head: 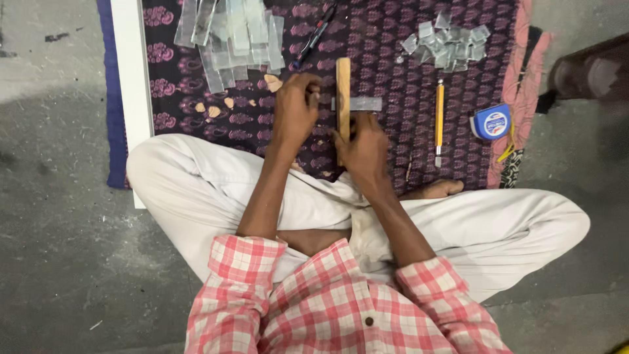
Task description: The person sits on the floor and uses a glass cutter and a wooden straightedge to score and snap rectangular glass pieces. They repeatedly align the straightedge, score the glass, and break it into smaller pieces, placing finished pieces aside.
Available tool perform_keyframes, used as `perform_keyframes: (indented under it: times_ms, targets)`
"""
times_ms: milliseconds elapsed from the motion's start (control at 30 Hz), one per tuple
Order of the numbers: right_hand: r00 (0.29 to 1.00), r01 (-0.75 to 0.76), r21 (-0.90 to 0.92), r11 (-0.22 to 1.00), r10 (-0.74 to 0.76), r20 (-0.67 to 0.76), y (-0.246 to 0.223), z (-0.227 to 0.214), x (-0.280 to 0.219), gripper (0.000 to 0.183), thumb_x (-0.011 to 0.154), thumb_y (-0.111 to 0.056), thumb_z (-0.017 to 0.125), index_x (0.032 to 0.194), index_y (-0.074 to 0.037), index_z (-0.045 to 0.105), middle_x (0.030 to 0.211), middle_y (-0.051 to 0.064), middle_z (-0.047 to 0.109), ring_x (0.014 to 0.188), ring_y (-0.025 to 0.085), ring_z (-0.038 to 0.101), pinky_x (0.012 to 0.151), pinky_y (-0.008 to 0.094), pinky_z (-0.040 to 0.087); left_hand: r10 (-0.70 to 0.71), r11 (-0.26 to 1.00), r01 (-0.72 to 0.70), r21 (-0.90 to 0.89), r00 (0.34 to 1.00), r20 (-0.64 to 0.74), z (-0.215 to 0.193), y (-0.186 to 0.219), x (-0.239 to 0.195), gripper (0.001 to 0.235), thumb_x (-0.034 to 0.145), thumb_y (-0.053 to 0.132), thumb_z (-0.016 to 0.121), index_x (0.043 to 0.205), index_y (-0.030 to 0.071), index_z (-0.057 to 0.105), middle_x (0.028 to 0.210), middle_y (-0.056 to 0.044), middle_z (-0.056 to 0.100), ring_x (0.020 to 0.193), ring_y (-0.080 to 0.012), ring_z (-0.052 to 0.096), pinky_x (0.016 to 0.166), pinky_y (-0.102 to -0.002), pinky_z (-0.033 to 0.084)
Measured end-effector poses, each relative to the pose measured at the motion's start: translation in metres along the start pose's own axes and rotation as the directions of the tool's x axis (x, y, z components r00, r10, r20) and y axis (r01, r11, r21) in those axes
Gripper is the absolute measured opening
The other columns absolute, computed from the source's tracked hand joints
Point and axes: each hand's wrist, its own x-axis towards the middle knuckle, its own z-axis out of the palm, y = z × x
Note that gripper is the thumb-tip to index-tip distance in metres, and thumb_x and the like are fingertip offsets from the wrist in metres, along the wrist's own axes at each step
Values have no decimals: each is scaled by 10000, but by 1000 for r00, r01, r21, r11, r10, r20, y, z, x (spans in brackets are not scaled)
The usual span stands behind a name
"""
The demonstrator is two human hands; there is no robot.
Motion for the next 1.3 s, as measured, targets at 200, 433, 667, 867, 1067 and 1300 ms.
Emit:
perform_keyframes:
  times_ms: [200, 433, 667, 867, 1067, 1300]
  targets:
    - [992, 120, 8, 993, -120, -25, -8, 6, 5, 466, 808, -82, 840, 1209, 40, 638, 1165, 278, 654, 1025, 488, 639, 853, 514, 534, 77, 996, -80, 39, 993, 87, 2, 3, -9, 704, 717, 38, 845, 1374, 104, 599, 1079, -149, 659, 1044, -339, 628, 929, -434, 512]
    - [994, 100, -6, 995, -100, 33, -9, 7, 5, 413, 762, 6, 777, 1143, 56, 627, 1122, 287, 638, 969, 495, 632, 797, 515, 528, 52, 960, -104, 261, 979, 199, 8, 16, -8, 1047, 602, 165, 949, 1517, 148, 442, 1151, -193, 543, 1071, -386, 528, 904, -500, 479]
    - [993, 106, -3, 994, -105, 49, -4, 10, 4, 337, 818, 12, 760, 1131, 43, 638, 1076, 263, 637, 954, 484, 631, 793, 517, 520, 114, 939, -153, 309, 983, 141, 13, 16, -13, 1028, 584, 130, 938, 1505, 195, 486, 1197, -155, 544, 1077, -349, 535, 889, -484, 491]
    - [983, -183, -40, 982, 184, 4, 32, -35, 0, 371, 812, -217, 904, 1054, -21, 703, 944, 169, 712, 815, 340, 728, 719, 433, 568, 36, 950, -104, 295, 973, 227, 7, 21, -8, 1044, 539, 195, 978, 1482, 177, 530, 1104, -144, 547, 1013, -335, 526, 878, -459, 477]
    - [973, -214, -418, 883, 233, -5, 121, -99, 9, 435, 847, -280, 962, 989, 23, 684, 794, 177, 707, 699, 339, 673, 619, 449, 516, 43, 950, -113, 290, 970, 237, 4, 22, -8, 1018, 566, 265, 996, 1484, 206, 559, 1101, -108, 551, 1035, -310, 516, 891, -454, 471]
    - [961, -262, 363, 894, 278, 9, 94, -92, -5, 183, 962, -51, 797, 1033, 12, 641, 898, 85, 730, 760, 148, 708, 665, 276, 560, 19, 938, -105, 330, 967, 253, 6, 23, -6, 1027, 554, 275, 992, 1484, 211, 562, 1063, -107, 526, 984, -297, 500, 860, -443, 474]
